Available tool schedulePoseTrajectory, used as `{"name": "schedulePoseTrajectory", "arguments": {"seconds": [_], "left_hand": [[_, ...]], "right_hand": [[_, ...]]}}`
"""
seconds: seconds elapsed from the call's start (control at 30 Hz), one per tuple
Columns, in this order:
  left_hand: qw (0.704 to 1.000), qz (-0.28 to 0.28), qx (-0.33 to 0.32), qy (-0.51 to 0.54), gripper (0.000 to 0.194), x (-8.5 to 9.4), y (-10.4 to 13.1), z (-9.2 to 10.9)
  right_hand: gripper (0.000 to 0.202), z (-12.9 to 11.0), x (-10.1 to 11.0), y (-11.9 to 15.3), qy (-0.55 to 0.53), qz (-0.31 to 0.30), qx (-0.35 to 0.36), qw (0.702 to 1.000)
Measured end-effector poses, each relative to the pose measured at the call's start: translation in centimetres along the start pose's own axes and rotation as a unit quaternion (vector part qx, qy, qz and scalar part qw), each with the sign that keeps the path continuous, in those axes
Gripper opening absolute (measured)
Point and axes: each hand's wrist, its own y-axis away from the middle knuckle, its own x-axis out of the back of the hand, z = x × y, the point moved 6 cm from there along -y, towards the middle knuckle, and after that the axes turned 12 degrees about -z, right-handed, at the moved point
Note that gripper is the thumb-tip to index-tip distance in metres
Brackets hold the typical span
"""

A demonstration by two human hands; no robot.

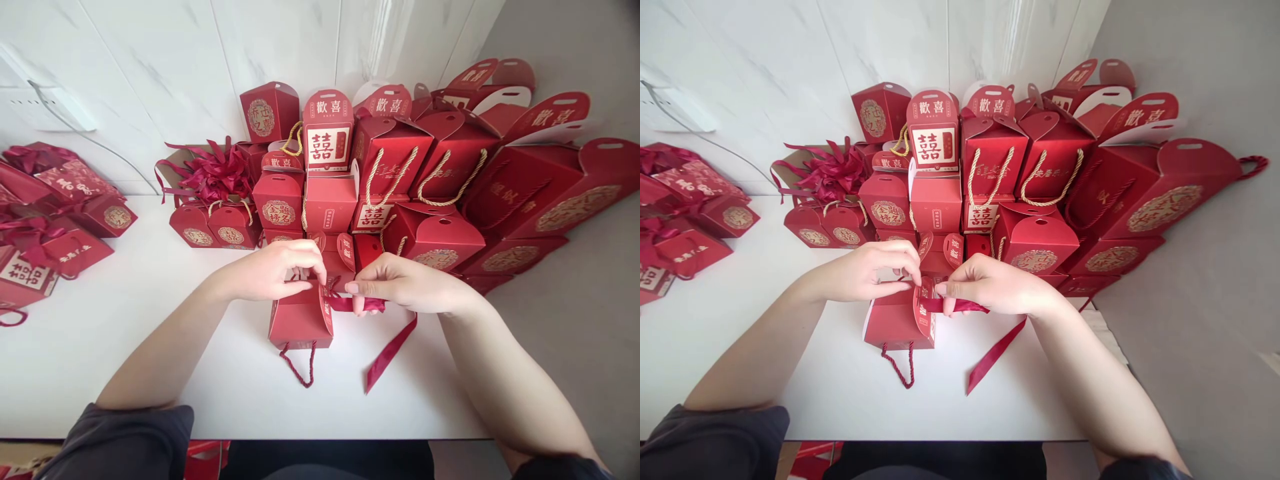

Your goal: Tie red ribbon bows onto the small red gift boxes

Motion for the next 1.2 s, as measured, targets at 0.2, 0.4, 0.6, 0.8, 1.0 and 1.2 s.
{"name": "schedulePoseTrajectory", "arguments": {"seconds": [0.2,0.4,0.6,0.8,1.0,1.2], "left_hand": [[1.000,-0.021,-0.014,-0.002,0.016,-0.3,-0.2,0.3],[1.000,-0.021,-0.009,-0.004,0.016,-0.3,-0.2,0.3],[1.000,-0.024,-0.011,-0.001,0.018,-0.4,-0.1,0.4],[1.000,-0.020,-0.012,0.003,0.017,-0.3,-0.1,0.4],[0.999,-0.012,0.023,0.022,0.014,-0.3,0.0,0.3],[0.997,-0.021,0.053,-0.048,0.003,0.0,0.2,0.3]], "right_hand": [[0.047,0.7,0.0,-0.2,0.022,-0.008,-0.024,0.999],[0.047,0.3,0.1,-0.3,0.016,0.002,-0.005,1.000],[0.044,0.2,0.5,-0.5,-0.007,0.012,0.005,1.000],[0.043,0.8,0.9,-0.7,-0.072,0.021,0.018,0.997],[0.043,1.4,0.3,-1.2,-0.081,-0.021,0.006,0.996],[0.042,1.2,0.3,-1.2,-0.085,-0.034,0.014,0.996]]}}
